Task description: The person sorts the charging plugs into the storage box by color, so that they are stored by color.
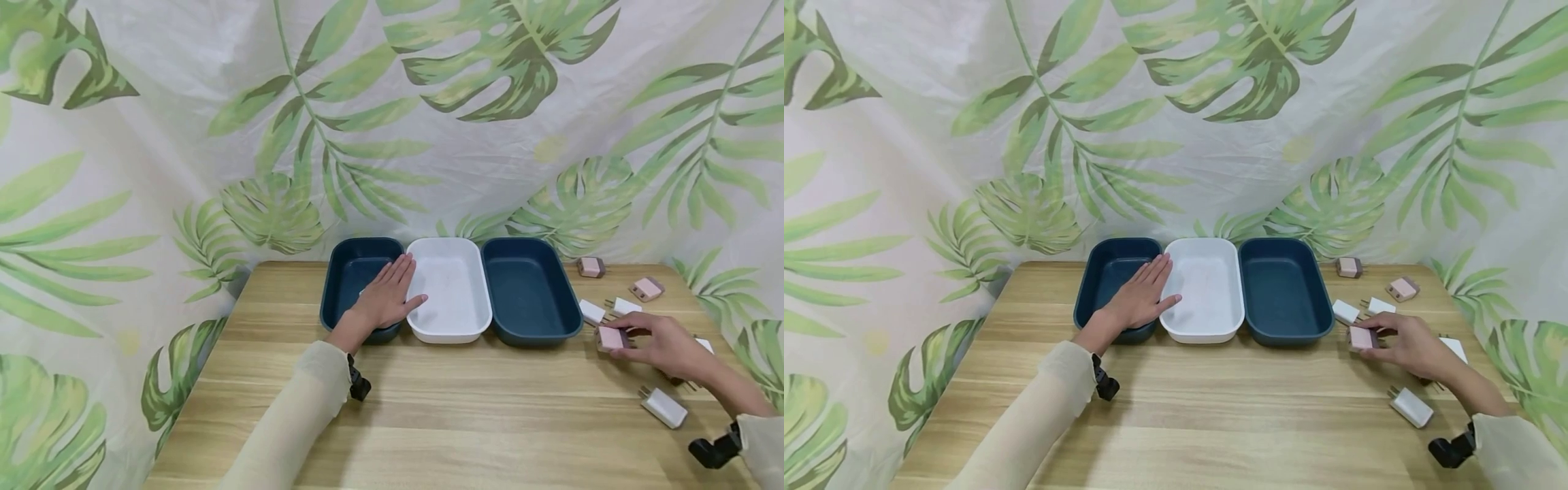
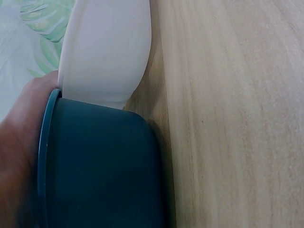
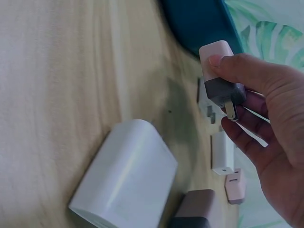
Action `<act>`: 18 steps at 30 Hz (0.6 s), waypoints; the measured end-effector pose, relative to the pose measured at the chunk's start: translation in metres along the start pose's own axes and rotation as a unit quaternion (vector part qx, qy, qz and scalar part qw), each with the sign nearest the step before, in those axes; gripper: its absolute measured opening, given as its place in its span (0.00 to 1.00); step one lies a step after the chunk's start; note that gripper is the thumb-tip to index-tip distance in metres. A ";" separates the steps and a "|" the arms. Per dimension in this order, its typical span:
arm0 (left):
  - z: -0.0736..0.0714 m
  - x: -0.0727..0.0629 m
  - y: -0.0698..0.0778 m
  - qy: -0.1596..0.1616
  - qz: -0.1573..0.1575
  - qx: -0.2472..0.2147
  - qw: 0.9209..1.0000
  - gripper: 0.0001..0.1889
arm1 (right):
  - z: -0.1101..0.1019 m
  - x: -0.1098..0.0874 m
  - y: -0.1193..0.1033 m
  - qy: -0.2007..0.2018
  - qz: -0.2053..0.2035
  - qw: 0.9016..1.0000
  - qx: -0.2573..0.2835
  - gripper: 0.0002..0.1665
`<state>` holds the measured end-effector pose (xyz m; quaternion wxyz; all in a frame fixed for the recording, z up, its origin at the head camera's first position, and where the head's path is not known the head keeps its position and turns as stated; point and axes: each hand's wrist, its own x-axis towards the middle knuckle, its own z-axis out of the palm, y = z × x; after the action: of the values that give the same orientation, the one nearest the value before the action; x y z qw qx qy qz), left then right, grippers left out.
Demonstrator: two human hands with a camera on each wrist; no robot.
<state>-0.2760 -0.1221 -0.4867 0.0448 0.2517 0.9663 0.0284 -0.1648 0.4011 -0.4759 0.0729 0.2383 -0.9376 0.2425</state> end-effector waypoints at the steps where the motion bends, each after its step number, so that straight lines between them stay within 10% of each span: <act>1: 0.000 0.000 0.000 -0.001 0.000 0.000 1.000 0.47 | -0.002 0.000 0.000 0.003 0.002 1.000 -0.003 0.26; 18: 0.003 0.002 -0.001 0.004 0.001 -0.013 1.000 0.47 | -0.038 0.009 -0.009 0.063 -0.039 0.997 -0.018 0.31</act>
<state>-0.2774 -0.1218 -0.4899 0.0444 0.2520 0.9658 0.0416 -0.1681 0.4090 -0.4373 0.1457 0.2580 -0.9251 0.2373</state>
